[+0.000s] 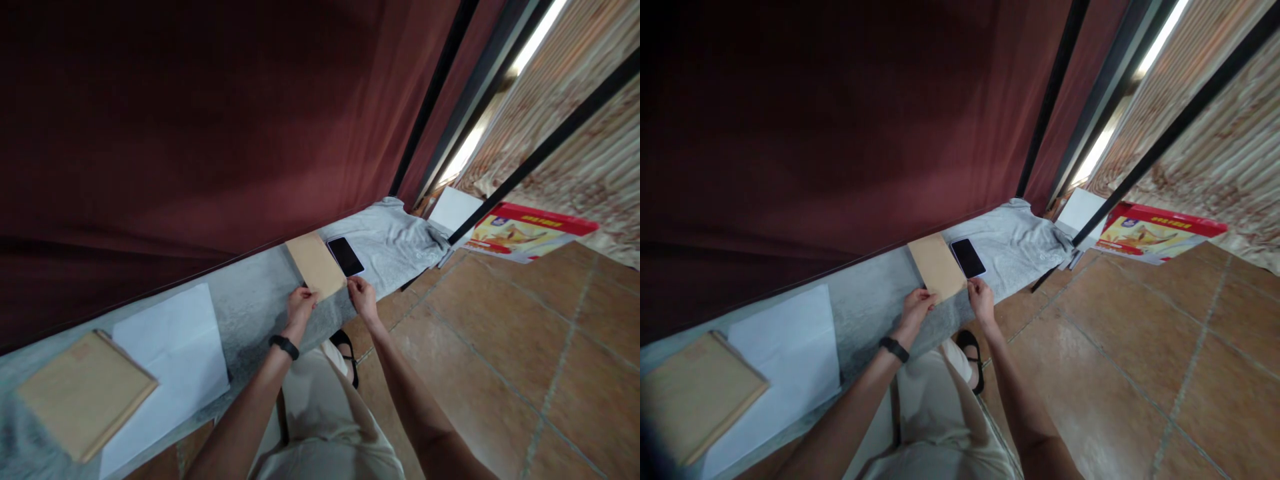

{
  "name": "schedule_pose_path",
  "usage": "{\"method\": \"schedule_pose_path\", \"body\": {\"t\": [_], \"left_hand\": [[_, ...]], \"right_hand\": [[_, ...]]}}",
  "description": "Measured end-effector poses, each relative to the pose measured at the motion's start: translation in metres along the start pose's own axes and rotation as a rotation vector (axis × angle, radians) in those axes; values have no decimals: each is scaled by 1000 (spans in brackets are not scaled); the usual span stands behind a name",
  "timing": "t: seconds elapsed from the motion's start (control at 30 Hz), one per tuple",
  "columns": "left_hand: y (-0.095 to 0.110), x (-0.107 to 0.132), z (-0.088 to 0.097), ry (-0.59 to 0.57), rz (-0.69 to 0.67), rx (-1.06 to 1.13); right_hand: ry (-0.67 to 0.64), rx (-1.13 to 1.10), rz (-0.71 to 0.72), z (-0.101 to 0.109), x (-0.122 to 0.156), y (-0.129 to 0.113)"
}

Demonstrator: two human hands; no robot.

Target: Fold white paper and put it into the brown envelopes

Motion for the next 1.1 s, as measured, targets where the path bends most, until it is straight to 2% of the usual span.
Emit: {"method": "schedule_pose_path", "body": {"t": [0.37, 0.67, 1.1], "left_hand": [[-4, 6, 3, 77, -37, -102], [5, 12, 1, 118, -284, -224], [4, 24, -3, 89, -418, -263]], "right_hand": [[-15, 92, 49, -3, -1, 4], [-39, 160, 98, -4, -2, 12], [-29, 252, 112, -1, -4, 12]]}}
Point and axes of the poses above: each hand's wrist, its own x-axis away from the middle knuckle, its own z-axis out of the back of the hand, y = z × x, the point moved 4 cm from there along -x, towards the middle knuckle, and after that the axes turned 3 degrees about -z, right-handed, at the moved point
